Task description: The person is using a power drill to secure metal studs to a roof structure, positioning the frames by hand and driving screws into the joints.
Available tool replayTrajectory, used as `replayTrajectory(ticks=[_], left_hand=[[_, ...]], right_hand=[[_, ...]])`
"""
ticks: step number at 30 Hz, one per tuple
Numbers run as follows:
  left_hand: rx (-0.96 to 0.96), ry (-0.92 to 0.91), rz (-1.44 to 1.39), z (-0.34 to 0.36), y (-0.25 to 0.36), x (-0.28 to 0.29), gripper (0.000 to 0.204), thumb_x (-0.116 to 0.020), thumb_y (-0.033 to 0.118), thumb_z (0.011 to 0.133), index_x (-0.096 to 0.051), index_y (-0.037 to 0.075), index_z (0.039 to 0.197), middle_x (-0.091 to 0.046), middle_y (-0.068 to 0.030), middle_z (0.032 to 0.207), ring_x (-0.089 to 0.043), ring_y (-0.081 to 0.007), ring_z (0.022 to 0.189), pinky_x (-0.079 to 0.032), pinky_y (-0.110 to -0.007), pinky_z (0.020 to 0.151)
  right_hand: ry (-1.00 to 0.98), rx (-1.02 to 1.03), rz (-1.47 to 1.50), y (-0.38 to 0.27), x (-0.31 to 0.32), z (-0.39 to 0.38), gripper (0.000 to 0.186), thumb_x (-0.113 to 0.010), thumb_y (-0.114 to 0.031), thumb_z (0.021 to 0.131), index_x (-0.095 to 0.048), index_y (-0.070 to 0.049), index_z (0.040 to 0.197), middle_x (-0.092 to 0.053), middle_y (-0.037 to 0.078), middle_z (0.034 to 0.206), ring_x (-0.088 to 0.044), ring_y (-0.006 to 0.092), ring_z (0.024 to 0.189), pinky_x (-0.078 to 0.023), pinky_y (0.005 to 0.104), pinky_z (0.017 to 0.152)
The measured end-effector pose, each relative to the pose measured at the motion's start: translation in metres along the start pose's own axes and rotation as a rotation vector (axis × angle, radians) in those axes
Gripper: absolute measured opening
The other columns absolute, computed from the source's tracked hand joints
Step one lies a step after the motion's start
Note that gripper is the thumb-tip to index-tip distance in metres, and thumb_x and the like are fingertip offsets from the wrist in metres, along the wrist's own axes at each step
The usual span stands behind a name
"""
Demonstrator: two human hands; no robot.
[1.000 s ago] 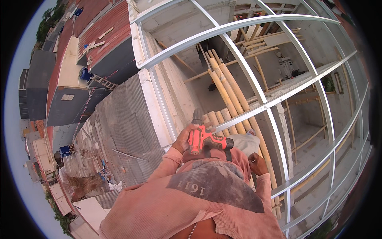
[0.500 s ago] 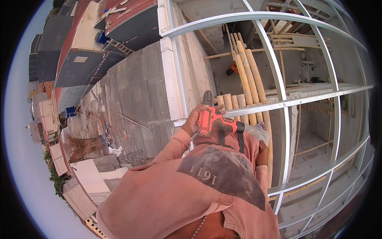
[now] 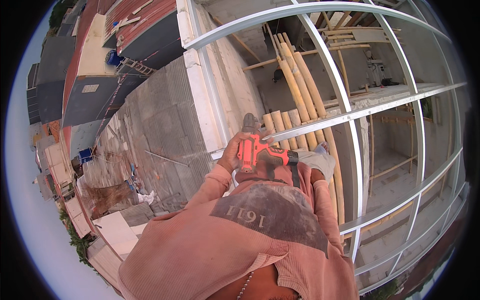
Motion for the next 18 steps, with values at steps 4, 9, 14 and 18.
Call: replayTrajectory(ticks=[4, 9, 14, 18], left_hand=[[0.025, -0.002, -0.061, -0.003, 0.0, 0.002, 0.059, -0.062, 0.018, 0.092, -0.043, 0.005, 0.146, -0.049, -0.0251, 0.15, -0.051, -0.0447, 0.136, -0.047, -0.054, 0.111], [0.012, 0.0, -0.007, 0.003, -0.002, 0.006, 0.063, -0.061, 0.018, 0.093, -0.04, 0.003, 0.151, -0.052, -0.0246, 0.148, -0.053, -0.0421, 0.135, -0.048, -0.049, 0.111], [0.073, -0.015, 0.054, 0.012, -0.001, 0.011, 0.067, -0.061, 0.021, 0.093, -0.038, -0.001, 0.152, -0.053, -0.0241, 0.147, -0.056, -0.0371, 0.134, -0.05, -0.041, 0.11], [0.089, -0.012, 0.16, 0.009, 0.004, -0.011, 0.069, -0.062, 0.023, 0.093, -0.038, -0.008, 0.149, -0.051, -0.0222, 0.15, -0.055, -0.032, 0.136, -0.049, -0.037, 0.11]], right_hand=[[-0.077, 0.012, -0.027, -0.004, 0.002, 0.001, 0.038, -0.06, -0.018, 0.094, -0.063, -0.002, 0.128, -0.067, 0.024, 0.123, -0.065, 0.0392, 0.111, -0.048, 0.0435, 0.096], [-0.196, -0.009, 0.036, -0.006, 0.013, -0.016, 0.04, -0.06, -0.019, 0.095, -0.063, -0.002, 0.13, -0.067, 0.024, 0.126, -0.065, 0.0381, 0.113, -0.048, 0.043, 0.098], [-0.451, -0.135, 0.225, 0.0, 0.057, -0.063, 0.041, -0.06, -0.02, 0.095, -0.063, -0.003, 0.132, -0.066, 0.024, 0.129, -0.065, 0.0371, 0.115, -0.048, 0.0425, 0.099], [-0.632, -0.244, 0.191, -0.032, 0.132, -0.083, 0.046, -0.062, -0.021, 0.096, -0.058, -0.002, 0.138, -0.065, 0.022, 0.133, -0.063, 0.0359, 0.12, -0.046, 0.0416, 0.103]])
Point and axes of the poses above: each hand's wrist, its own z-axis towards the middle knuckle, its own x-axis out of the back of the hand, y = z × x, the point moved 3 cm from there along z, towards the middle knuckle
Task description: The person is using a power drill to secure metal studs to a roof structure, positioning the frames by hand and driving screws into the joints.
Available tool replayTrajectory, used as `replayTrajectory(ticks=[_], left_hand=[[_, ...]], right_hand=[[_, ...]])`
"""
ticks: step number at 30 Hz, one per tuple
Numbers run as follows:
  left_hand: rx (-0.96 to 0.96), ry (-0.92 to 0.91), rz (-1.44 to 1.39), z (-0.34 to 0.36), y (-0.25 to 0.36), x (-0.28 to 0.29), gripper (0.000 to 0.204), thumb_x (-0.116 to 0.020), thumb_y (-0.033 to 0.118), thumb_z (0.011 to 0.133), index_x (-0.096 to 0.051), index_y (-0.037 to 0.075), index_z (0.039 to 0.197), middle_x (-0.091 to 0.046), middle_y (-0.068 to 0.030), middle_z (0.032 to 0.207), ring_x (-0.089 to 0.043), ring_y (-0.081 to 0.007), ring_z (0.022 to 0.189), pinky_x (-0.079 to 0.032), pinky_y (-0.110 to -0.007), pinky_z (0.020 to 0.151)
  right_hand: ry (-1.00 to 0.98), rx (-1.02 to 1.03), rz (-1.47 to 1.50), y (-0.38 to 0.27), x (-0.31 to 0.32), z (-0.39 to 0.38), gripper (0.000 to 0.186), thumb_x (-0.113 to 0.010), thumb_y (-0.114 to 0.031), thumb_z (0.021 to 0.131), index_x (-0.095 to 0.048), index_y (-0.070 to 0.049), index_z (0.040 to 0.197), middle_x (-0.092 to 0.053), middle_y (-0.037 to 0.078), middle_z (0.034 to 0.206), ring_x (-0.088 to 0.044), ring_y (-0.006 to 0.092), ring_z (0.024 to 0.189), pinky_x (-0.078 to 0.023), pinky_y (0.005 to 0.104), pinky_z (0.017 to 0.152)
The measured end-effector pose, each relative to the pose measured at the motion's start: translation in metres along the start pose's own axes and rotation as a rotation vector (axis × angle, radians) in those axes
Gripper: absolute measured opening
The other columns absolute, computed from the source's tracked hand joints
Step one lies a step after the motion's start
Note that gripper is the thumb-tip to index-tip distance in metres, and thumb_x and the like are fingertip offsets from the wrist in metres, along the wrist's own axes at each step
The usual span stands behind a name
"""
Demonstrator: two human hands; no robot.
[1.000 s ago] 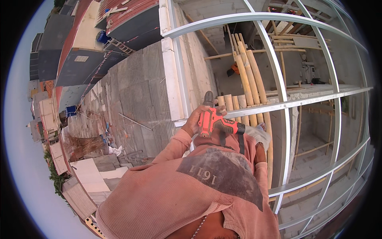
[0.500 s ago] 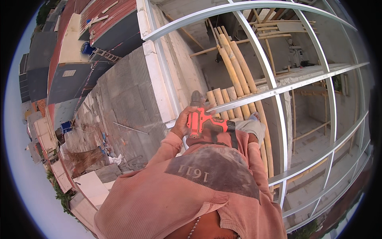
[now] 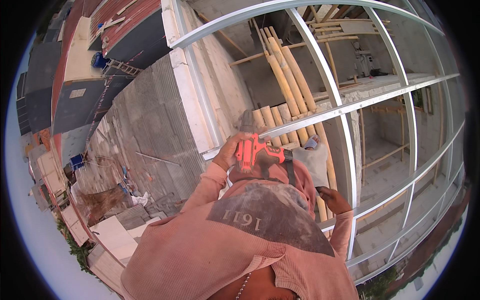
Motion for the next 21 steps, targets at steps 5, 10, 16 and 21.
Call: replayTrajectory(ticks=[5, 10, 16, 21], left_hand=[[0.084, -0.093, 0.045, 0.018, -0.003, -0.017, 0.07, -0.064, 0.021, 0.092, -0.035, 0.003, 0.154, -0.048, -0.0175, 0.153, -0.051, -0.0336, 0.139, -0.047, -0.041, 0.114], [0.167, -0.168, 0.049, 0.032, -0.022, -0.059, 0.07, -0.064, 0.018, 0.092, -0.034, 0.003, 0.154, -0.052, -0.0162, 0.149, -0.051, -0.0316, 0.139, -0.046, -0.044, 0.115], [0.263, -0.153, 0.038, 0.037, -0.04, -0.066, 0.071, -0.063, 0.042, 0.101, -0.037, 0.002, 0.152, -0.055, -0.017, 0.144, -0.056, -0.0275, 0.132, -0.048, -0.042, 0.113], [0.265, -0.06, 0.266, 0.069, -0.022, -0.079, 0.082, -0.047, 0.066, 0.101, -0.039, 0.0, 0.15, -0.054, -0.0218, 0.145, -0.058, -0.0295, 0.13, -0.053, -0.046, 0.107]], right_hand=[[0.367, 0.078, -0.019, -0.11, 0.025, -0.015, 0.061, -0.072, -0.017, 0.091, -0.051, -0.003, 0.146, -0.061, 0.022, 0.138, -0.061, 0.0372, 0.125, -0.045, 0.0425, 0.109], [0.448, 0.327, -0.294, -0.173, -0.025, 0.037, 0.084, -0.079, -0.022, 0.082, -0.04, -0.008, 0.155, -0.054, 0.022, 0.143, -0.053, 0.041, 0.129, -0.04, 0.0471, 0.111], [0.477, 0.176, -0.56, -0.163, -0.053, 0.047, 0.088, -0.079, -0.026, 0.077, -0.041, -0.008, 0.154, -0.06, 0.014, 0.118, -0.058, 0.034, 0.112, -0.045, 0.0438, 0.098], [0.564, 0.302, -0.539, -0.152, -0.056, 0.024, 0.085, -0.077, -0.027, 0.071, -0.048, -0.014, 0.15, -0.063, 0.007, 0.102, -0.062, 0.029, 0.094, -0.049, 0.042, 0.083]])
Point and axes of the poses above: each hand's wrist, its own z-axis towards the middle knuckle, its own x-axis out of the back of the hand, y = z × x, the point moved 3 cm from there along z, towards the middle knuckle
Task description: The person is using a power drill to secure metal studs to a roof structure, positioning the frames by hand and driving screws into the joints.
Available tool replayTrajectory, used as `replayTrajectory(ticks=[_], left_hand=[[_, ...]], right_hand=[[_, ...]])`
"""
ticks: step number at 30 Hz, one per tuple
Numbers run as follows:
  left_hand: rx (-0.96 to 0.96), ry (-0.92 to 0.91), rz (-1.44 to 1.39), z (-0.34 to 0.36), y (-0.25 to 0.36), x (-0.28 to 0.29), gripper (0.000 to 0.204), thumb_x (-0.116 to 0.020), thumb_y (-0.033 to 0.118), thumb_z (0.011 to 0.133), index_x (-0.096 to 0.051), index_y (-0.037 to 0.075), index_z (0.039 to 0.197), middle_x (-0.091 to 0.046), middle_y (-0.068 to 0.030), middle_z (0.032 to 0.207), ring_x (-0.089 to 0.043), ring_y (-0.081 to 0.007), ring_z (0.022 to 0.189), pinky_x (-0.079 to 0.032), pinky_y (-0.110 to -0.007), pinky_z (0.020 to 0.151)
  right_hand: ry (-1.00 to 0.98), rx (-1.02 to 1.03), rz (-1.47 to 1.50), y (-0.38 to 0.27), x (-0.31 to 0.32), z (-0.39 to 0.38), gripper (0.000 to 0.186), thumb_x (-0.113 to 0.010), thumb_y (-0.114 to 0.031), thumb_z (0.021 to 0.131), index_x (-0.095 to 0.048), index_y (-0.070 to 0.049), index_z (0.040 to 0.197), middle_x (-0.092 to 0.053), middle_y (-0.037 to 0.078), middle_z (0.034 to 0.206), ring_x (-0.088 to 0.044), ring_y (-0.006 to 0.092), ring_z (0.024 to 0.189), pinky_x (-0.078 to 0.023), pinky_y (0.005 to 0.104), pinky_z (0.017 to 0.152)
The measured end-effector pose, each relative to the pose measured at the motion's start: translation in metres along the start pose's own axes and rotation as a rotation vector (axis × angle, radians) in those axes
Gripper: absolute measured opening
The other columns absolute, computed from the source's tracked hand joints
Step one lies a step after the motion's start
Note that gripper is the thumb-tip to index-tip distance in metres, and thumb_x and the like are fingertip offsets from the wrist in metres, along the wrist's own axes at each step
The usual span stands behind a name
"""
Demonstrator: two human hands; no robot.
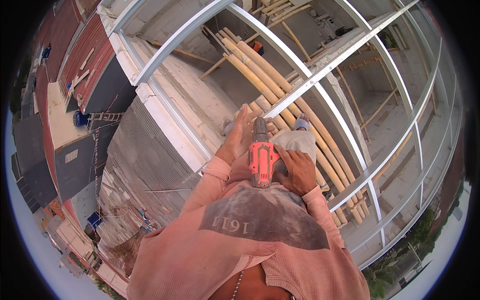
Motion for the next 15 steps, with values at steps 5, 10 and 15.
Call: replayTrajectory(ticks=[5, 10, 15], left_hand=[[0.118, 0.179, -0.079, 0.049, -0.018, 0.019, 0.04, -0.07, 0.046, 0.097, -0.064, 0.008, 0.107, -0.067, -0.0054, 0.086, -0.068, -0.0143, 0.071, -0.061, -0.031, 0.066], [0.212, 0.202, -0.24, 0.077, -0.049, -0.009, 0.03, -0.074, 0.038, 0.096, -0.06, 0.012, 0.088, -0.061, 0.0013, 0.068, -0.059, -0.01, 0.055, -0.055, -0.027, 0.053], [0.188, 0.237, -0.158, 0.127, -0.086, -0.047, 0.032, -0.069, 0.038, 0.1, -0.058, 0.014, 0.082, -0.055, 0.0022, 0.063, -0.053, -0.0092, 0.051, -0.053, -0.028, 0.053]], right_hand=[[0.016, -0.032, 0.154, 0.011, -0.011, -0.016, 0.084, -0.076, -0.03, 0.072, -0.047, -0.013, 0.149, -0.065, 0.01, 0.102, -0.065, 0.031, 0.094, -0.051, 0.0438, 0.082], [0.012, -0.152, 0.445, 0.052, -0.033, -0.026, 0.086, -0.078, -0.028, 0.075, -0.041, -0.011, 0.151, -0.066, 0.014, 0.108, -0.067, 0.0376, 0.098, -0.053, 0.0486, 0.085], [0.094, -0.212, 0.463, 0.099, -0.029, -0.042, 0.079, -0.073, -0.019, 0.081, -0.038, -0.006, 0.151, -0.067, 0.016, 0.114, -0.067, 0.0407, 0.097, -0.055, 0.0481, 0.081]])
Point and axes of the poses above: each hand's wrist, its own z-axis towards the middle knuckle, its own x-axis out of the back of the hand, y = z × x, the point moved 3 cm from there along z, towards the middle knuckle
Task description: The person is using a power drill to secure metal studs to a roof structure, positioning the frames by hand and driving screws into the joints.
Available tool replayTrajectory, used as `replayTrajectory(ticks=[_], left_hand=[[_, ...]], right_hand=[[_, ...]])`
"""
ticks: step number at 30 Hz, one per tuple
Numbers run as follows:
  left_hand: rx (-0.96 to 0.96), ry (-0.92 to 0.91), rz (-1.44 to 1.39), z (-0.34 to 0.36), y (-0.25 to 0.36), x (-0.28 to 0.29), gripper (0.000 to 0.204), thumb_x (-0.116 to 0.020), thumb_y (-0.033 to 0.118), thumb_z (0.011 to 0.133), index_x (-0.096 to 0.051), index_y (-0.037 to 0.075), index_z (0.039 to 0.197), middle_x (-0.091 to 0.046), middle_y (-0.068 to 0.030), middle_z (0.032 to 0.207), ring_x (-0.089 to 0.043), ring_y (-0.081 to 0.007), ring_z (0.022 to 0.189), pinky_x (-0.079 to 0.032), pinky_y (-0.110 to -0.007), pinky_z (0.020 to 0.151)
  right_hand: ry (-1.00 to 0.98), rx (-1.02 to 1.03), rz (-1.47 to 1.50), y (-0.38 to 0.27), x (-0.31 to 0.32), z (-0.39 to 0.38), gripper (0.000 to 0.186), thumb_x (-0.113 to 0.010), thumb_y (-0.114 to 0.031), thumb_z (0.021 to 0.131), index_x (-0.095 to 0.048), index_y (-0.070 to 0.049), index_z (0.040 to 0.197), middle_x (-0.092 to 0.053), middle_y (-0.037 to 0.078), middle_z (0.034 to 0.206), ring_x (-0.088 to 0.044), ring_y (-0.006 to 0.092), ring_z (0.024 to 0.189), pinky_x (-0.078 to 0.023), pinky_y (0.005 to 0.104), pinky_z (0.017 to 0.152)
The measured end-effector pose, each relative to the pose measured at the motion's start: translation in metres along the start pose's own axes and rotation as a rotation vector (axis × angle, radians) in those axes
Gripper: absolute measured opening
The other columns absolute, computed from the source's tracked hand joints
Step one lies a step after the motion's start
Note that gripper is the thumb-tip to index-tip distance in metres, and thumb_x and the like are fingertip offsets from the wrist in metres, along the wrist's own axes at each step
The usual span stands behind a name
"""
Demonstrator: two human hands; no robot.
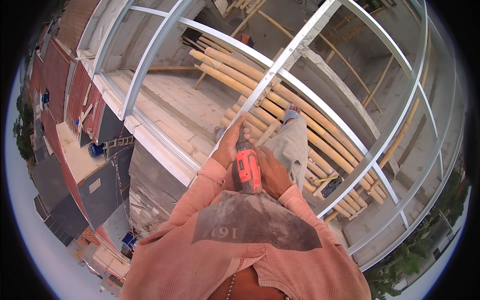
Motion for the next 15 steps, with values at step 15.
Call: replayTrajectory(ticks=[15], left_hand=[[0.006, 0.103, 0.141, 0.096, -0.053, -0.087, 0.031, -0.071, 0.036, 0.098, -0.057, 0.009, 0.107, -0.066, -0.0238, 0.124, -0.064, -0.0285, 0.115, -0.061, -0.036, 0.083]], right_hand=[[0.179, 0.016, 0.255, 0.122, 0.069, 0.033, 0.088, -0.072, -0.019, 0.082, -0.03, -0.001, 0.157, -0.056, 0.023, 0.128, -0.066, 0.0425, 0.095, -0.054, 0.0474, 0.08]])
Point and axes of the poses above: each hand's wrist, its own z-axis towards the middle knuckle, its own x-axis out of the back of the hand, y = z × x, the point moved 3 cm from there along z, towards the middle knuckle
